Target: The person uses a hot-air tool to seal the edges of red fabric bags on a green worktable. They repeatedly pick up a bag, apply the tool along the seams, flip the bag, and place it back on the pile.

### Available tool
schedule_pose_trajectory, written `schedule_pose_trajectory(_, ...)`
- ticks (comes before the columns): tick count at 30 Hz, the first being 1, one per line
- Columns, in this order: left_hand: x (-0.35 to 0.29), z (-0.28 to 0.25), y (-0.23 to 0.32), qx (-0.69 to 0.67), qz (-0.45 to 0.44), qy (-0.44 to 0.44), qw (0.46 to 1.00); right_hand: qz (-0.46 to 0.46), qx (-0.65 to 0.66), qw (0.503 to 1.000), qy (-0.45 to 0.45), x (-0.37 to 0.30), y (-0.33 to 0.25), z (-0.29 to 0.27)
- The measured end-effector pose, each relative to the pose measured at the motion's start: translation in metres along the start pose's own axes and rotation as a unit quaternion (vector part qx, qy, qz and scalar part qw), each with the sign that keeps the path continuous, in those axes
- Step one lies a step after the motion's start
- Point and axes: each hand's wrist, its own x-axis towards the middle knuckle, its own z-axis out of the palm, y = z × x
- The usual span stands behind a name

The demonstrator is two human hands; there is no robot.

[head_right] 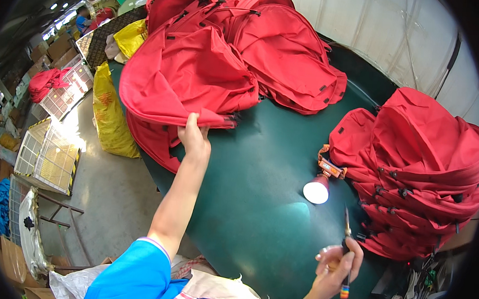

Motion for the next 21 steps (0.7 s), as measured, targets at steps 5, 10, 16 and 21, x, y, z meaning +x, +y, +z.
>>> schedule_pose_trajectory(5,-0.129,-0.039,0.016,0.215,0.138,-0.117,0.960,-0.121,-0.041,0.965,-0.230,0.005,0.008,0.072)
schedule_pose_trajectory(10,-0.169,-0.054,0.012,0.340,0.271,-0.218,0.874,-0.202,-0.036,0.946,-0.252,-0.001,0.015,0.178)
schedule_pose_trajectory(16,-0.232,-0.090,0.000,0.241,0.076,-0.372,0.893,-0.247,0.189,0.944,-0.111,0.001,0.033,0.162)
schedule_pose_trajectory(21,-0.240,-0.079,0.047,0.127,-0.345,-0.345,0.864,-0.262,-0.111,0.946,-0.152,-0.008,0.041,0.116)
